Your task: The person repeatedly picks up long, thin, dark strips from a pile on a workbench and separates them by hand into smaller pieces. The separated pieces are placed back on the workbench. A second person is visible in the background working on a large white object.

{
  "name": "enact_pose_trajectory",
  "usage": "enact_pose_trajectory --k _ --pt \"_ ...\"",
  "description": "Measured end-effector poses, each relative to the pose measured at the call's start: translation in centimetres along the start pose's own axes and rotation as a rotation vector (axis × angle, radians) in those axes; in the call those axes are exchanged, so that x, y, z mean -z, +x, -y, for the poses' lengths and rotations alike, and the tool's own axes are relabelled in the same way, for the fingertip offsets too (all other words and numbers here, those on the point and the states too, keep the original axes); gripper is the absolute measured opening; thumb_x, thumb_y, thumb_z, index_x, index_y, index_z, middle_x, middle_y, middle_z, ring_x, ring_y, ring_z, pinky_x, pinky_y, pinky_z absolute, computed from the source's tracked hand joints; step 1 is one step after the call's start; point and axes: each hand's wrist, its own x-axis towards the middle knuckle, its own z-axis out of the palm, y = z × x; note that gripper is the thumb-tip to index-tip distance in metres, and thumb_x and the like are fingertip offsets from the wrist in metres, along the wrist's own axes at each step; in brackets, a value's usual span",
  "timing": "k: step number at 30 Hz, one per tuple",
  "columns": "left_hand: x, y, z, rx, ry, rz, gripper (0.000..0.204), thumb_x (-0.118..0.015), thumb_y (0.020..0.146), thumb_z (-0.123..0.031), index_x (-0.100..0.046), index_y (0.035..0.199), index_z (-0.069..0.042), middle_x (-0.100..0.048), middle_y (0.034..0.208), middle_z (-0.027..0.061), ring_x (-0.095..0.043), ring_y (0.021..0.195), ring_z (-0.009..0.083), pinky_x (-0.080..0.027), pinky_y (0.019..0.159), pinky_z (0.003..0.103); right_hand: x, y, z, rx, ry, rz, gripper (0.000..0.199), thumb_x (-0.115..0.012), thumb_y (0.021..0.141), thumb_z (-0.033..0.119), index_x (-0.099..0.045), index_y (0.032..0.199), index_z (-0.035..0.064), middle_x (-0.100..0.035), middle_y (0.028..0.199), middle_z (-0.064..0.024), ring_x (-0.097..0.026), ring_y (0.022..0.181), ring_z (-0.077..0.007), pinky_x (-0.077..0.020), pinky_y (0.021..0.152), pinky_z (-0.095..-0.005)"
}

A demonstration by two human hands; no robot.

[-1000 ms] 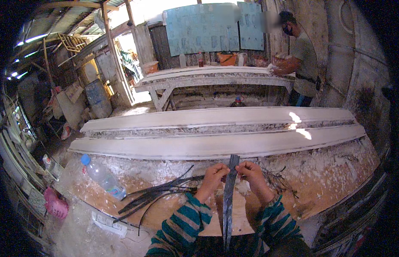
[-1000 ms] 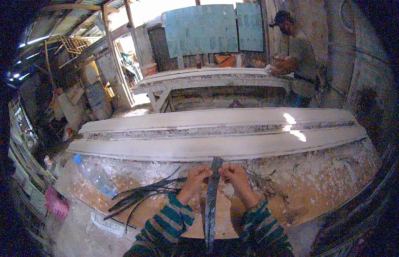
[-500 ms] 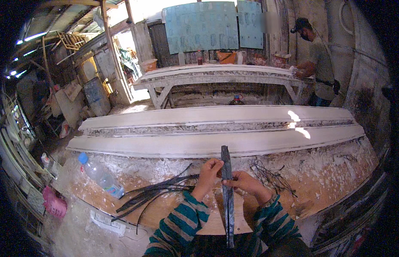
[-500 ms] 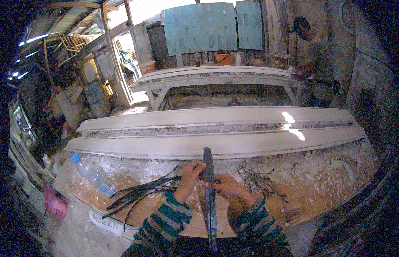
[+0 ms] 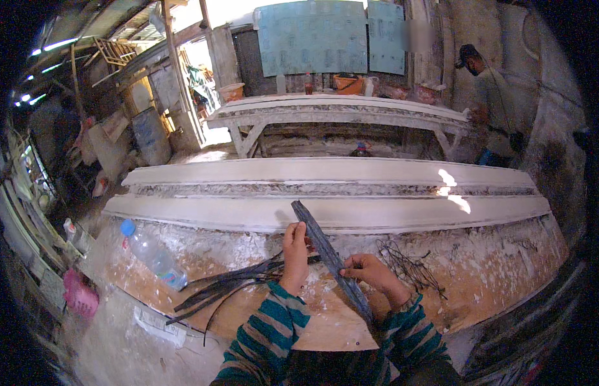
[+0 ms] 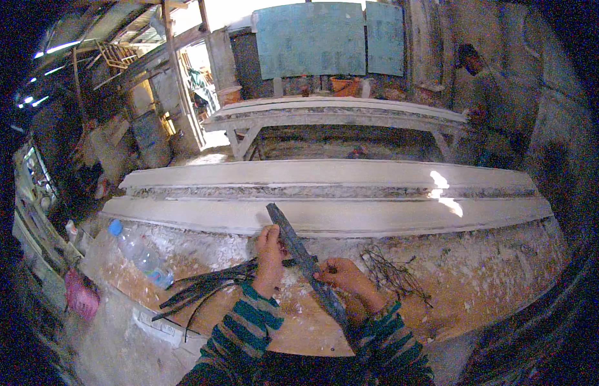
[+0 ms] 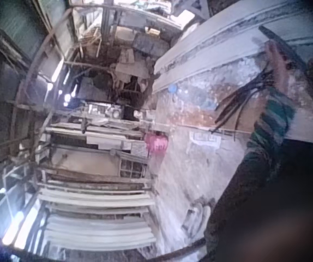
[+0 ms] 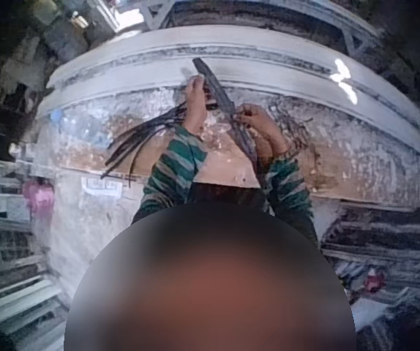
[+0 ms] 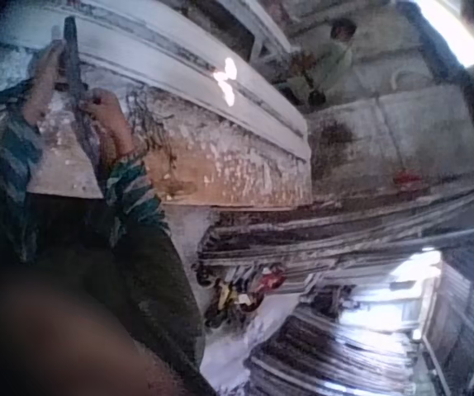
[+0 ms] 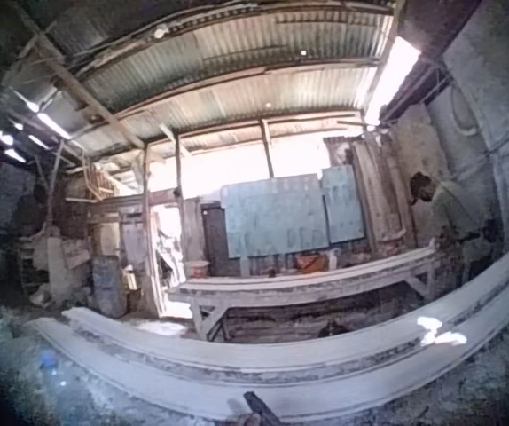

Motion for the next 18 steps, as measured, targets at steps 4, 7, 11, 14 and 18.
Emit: enact_pose_trajectory --k 4,7,11,14,18 --pt "0.8 0.5 -0.6 0.142 -0.168 0.124 0.029 -0.046 0.088 -0.038 -0.049 0.095 -0.01 -0.051 0.075 -0.0011 -0.049 0.06 0.0086 -0.044 0.053 0.024 0.1 -0.3 0.8 -0.04 0.018 -0.048 0.012 -0.065 0.077 0.015 -0.057 0.076 0.0061 -0.054 0.068 0.0042 -0.047 0.063 -0.0046 -0.0367 0.056 -0.0195" --pt "0.2 -0.3 0.1 0.285 -0.064 0.329 0.034 -0.048 0.087 -0.04 -0.047 0.101 -0.009 -0.051 0.082 0.0007 -0.051 0.061 0.0099 -0.045 0.054 0.025 0.1 -0.4 1.4 0.047 0.134 -0.167 0.012 -0.064 0.078 0.015 -0.056 0.073 0.0078 -0.054 0.068 0.0043 -0.047 0.062 -0.0045 -0.0369 0.056 -0.0193" --pt "-1.2 -2.0 1.5 0.063 0.388 0.581 0.03 -0.055 0.085 -0.034 -0.05 0.094 -0.006 -0.054 0.08 0.003 -0.053 0.062 0.009 -0.046 0.053 0.025 0.4 -0.5 1.8 0.098 0.271 -0.256 0.012 -0.063 0.079 0.015 -0.055 0.072 0.0097 -0.053 0.067 0.0048 -0.047 0.062 -0.0044 -0.0366 0.056 -0.0197" --pt "-1.4 -2.2 1.9 0.053 0.382 0.612 0.023 -0.056 0.084 -0.029 -0.053 0.088 -0.006 -0.056 0.075 0.0007 -0.053 0.063 0.0077 -0.045 0.053 0.023 0.1 -0.4 1.7 0.119 0.303 -0.289 0.012 -0.063 0.079 0.014 -0.054 0.072 0.0104 -0.052 0.068 0.0051 -0.047 0.062 -0.0046 -0.0371 0.056 -0.02" --pt "-0.9 -1.4 2.4 0.191 0.293 0.602 0.022 -0.057 0.084 -0.028 -0.056 0.091 -0.007 -0.057 0.075 -0.0005 -0.053 0.066 0.0083 -0.042 0.052 0.021 0.1 -0.5 1.8 0.06 0.379 -0.287 0.011 -0.062 0.079 0.013 -0.054 0.072 0.0106 -0.055 0.07 0.0035 -0.051 0.065 -0.0062 -0.0409 0.06 -0.0208"
